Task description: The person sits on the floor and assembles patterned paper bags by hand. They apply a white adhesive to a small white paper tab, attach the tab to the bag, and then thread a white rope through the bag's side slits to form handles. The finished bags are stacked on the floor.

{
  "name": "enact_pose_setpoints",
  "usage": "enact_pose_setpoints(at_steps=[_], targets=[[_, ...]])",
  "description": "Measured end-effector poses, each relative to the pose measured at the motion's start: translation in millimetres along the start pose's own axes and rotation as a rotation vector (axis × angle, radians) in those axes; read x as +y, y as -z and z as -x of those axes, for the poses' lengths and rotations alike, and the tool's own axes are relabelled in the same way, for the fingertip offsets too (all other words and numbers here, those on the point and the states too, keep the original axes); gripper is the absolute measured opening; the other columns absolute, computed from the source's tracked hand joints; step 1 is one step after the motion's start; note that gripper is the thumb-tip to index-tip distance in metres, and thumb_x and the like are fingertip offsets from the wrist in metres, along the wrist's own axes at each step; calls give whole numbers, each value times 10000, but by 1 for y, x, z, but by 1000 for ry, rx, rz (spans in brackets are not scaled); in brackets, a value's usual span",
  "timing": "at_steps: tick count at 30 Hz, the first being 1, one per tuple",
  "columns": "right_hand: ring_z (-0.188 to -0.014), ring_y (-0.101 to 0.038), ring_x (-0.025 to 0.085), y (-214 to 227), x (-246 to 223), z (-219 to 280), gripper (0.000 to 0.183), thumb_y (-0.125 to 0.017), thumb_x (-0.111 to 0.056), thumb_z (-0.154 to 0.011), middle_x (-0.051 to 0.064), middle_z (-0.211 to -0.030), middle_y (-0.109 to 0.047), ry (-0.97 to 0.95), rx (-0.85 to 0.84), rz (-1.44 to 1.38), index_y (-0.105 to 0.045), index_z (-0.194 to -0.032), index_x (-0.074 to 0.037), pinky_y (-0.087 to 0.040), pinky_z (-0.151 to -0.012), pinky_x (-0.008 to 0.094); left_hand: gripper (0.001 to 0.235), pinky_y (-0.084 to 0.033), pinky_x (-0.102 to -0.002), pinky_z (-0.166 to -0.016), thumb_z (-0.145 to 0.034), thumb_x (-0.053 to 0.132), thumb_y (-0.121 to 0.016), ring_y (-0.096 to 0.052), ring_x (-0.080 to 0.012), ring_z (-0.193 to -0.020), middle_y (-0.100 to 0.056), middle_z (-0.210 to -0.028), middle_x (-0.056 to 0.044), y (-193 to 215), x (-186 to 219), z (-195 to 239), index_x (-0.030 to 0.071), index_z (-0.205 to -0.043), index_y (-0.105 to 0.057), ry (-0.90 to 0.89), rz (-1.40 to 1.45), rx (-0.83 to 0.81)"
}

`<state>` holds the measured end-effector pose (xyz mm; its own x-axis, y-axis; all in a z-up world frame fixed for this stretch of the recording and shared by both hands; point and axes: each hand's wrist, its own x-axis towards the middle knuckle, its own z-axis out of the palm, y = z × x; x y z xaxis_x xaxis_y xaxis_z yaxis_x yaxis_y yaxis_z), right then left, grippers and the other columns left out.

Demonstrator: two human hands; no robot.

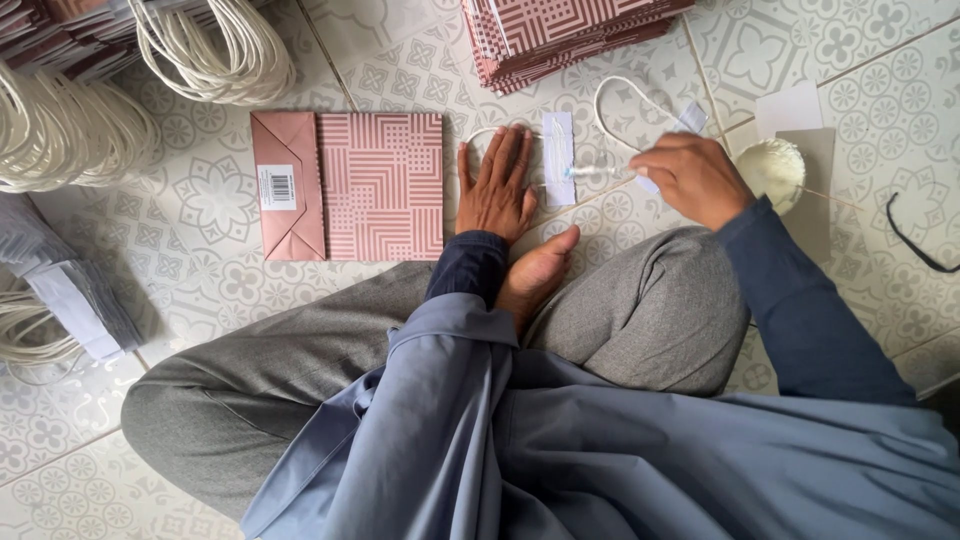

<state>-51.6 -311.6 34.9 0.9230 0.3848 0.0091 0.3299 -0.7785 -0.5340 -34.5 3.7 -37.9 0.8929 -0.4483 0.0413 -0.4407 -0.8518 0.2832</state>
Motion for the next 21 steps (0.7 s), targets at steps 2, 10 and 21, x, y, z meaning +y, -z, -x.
enact_pose_setpoints(at_steps=[2, 10, 21], targets=[[-911, -689, 389, 23, -24, 19, 179, -701, -48, -999, 178, -924, -720, -28, 53, -12, -814, -1132, -89, -553, -837, 467, 746, 33, -616, -1268, -979, 449, -352, -115, -170, -1612, -205, -1726, -17, -4, 0, 0, 245, -1675, -174, -2, 2, 8], [-933, -734, 234, 81, -35, 152, 143, -766, -22, -1160, 148, -1035, -787, -321, 441, 262, -857, -1261, 19, -558, -823, 337, 862, -104, -642, -1229, -901, 452, -681, -285, -173, -1561, -312, -1692, -6, -12, -10, -7, 220, -1635, -293, -46, -22, 50], [-1035, -710, 347, 63, 7, 193, 214, -659, -235, -1065, 111, -976, -770, -747, 182, 65, -694, -1228, -99, -544, -938, 495, 812, -300, -597, -1145, -781, 600, -834, -577, -312, -1168, -527, -1320, -79, 1, -27, -25, 181, -1419, -555, -198, -75, 89]])
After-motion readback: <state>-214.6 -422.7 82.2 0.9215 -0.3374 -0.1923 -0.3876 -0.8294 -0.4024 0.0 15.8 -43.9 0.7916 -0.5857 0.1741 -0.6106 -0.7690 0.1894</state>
